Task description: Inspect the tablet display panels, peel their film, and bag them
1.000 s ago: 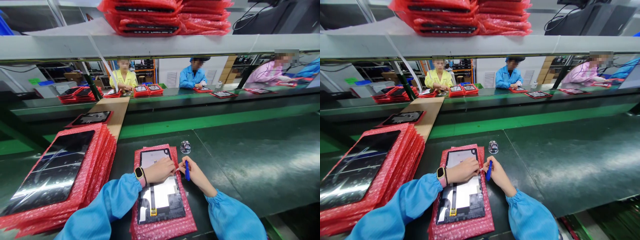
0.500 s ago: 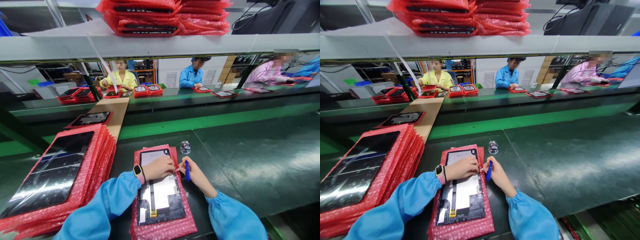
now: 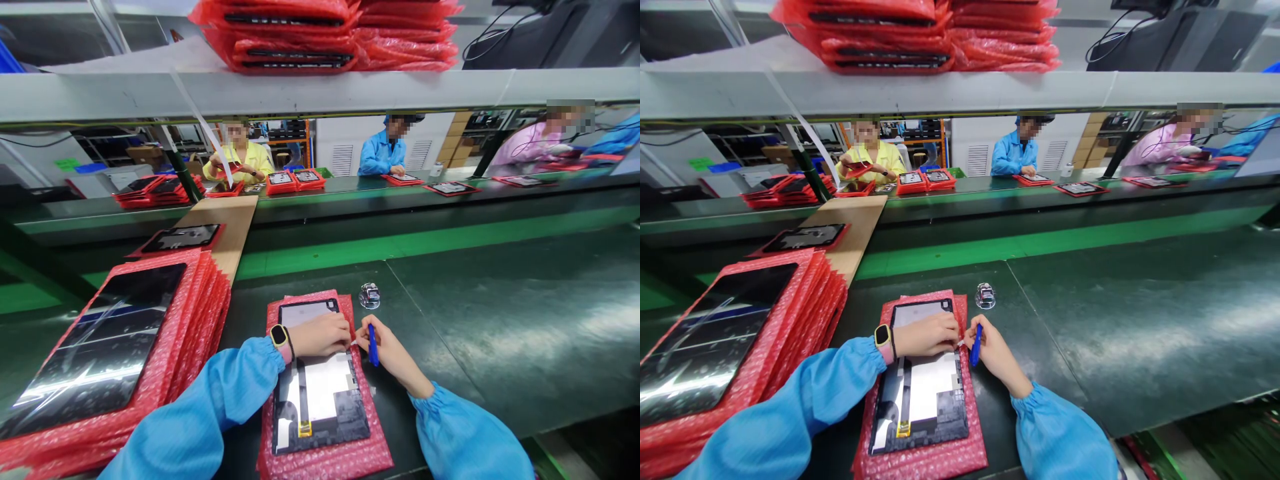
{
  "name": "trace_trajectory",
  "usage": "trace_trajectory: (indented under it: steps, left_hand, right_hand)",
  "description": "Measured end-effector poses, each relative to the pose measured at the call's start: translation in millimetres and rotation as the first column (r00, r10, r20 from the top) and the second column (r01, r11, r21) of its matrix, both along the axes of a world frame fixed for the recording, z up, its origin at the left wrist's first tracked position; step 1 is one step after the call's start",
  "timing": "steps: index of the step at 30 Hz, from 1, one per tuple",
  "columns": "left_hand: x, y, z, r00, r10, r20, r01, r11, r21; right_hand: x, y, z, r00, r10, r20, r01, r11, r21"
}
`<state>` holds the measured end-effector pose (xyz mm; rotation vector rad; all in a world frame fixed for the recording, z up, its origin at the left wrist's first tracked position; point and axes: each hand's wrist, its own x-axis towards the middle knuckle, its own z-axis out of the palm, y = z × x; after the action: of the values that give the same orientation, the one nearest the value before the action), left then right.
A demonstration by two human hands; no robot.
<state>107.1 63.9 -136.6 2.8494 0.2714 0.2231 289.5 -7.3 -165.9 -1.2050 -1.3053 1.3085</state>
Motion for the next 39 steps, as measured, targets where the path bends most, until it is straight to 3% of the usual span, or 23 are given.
trace_trajectory:
  steps: [10,31,35,39]
  left_hand:
    - [-15.5,1.5,-1.1,0.994,0.106,0.006,-0.106,0.994,-0.015]
    - [-3.0,-1.1,-1.9,1.0,0.008,0.007,-0.008,1.0,-0.022]
    - [-9.9,-1.2,-3.9,0.998,0.056,0.016,-0.056,0.998,-0.022]
    - [-24.1,0.6,0.4,0.983,0.177,0.04,-0.177,0.984,-0.014]
  right_hand:
    - [-1.3,-2.5,3.3,1.0,-0.001,0.005,0.001,1.0,0.001]
    - [-1.2,-1.5,-0.7,0.998,-0.008,0.067,0.006,1.0,0.026]
    - [3.4,-3.4,-4.1,0.986,-0.033,0.162,0.026,0.999,0.044]
    - [15.3,-11.5,-5.5,0.958,-0.028,0.286,0.01,0.998,0.063]
